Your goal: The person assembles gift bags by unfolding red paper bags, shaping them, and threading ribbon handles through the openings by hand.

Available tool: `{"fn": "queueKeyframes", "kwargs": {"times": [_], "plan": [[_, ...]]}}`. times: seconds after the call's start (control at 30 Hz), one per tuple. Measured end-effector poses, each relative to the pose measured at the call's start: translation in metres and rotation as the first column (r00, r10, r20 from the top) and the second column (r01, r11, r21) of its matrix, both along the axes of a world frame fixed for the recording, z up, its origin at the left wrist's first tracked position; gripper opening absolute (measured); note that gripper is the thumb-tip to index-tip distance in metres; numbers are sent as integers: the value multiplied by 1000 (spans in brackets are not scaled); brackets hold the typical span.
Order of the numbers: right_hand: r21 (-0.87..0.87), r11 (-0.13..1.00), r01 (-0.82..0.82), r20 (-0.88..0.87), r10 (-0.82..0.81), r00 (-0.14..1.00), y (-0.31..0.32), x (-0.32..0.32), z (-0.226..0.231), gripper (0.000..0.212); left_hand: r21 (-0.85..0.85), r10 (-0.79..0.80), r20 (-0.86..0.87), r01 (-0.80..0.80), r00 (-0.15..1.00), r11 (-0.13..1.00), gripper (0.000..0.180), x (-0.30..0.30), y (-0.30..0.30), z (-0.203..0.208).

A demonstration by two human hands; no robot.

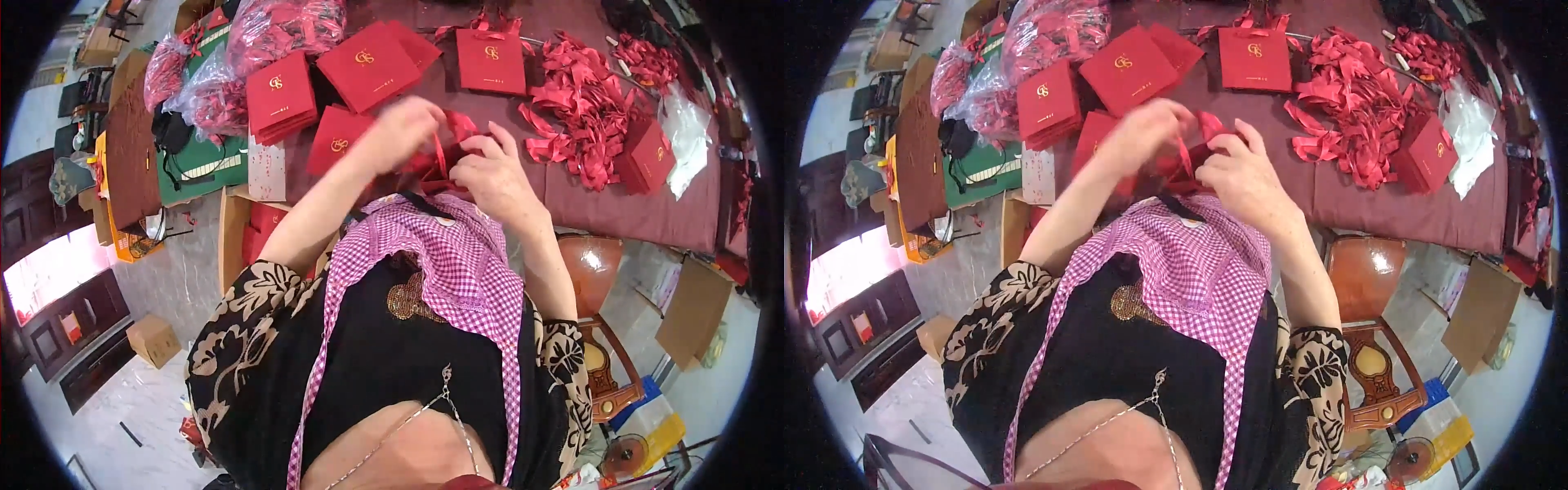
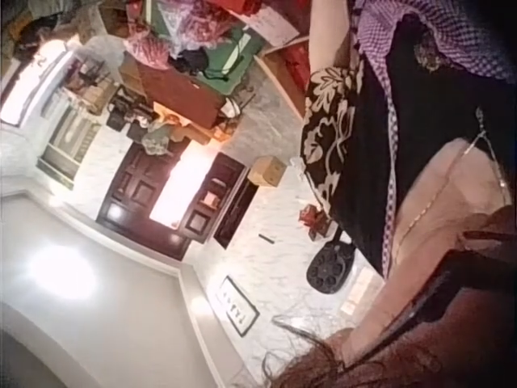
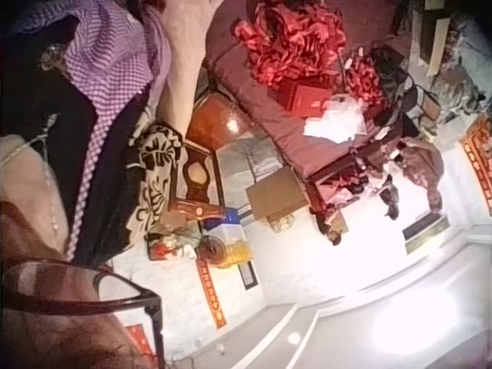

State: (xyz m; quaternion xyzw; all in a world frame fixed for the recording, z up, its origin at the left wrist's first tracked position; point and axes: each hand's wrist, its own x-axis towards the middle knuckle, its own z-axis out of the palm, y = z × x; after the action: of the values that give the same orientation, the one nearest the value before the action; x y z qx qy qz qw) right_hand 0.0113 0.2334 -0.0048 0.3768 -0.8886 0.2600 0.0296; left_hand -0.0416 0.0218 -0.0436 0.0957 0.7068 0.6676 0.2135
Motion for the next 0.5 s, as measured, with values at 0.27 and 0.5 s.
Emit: {"fn": "queueKeyframes", "kwargs": {"times": [0.27, 0.5], "plan": [[-167, 981, 98, 47, -91, 995, 4, 2, -7, 8, 221, 213, 354, -302, 911, 927, 24, -28, -34, -16], [-185, 932, 312, 150, -287, 946, 6, 0, -24, 7, 94, 243, 305, -283, 921, 954, 36, 11, -23, -36]]}}
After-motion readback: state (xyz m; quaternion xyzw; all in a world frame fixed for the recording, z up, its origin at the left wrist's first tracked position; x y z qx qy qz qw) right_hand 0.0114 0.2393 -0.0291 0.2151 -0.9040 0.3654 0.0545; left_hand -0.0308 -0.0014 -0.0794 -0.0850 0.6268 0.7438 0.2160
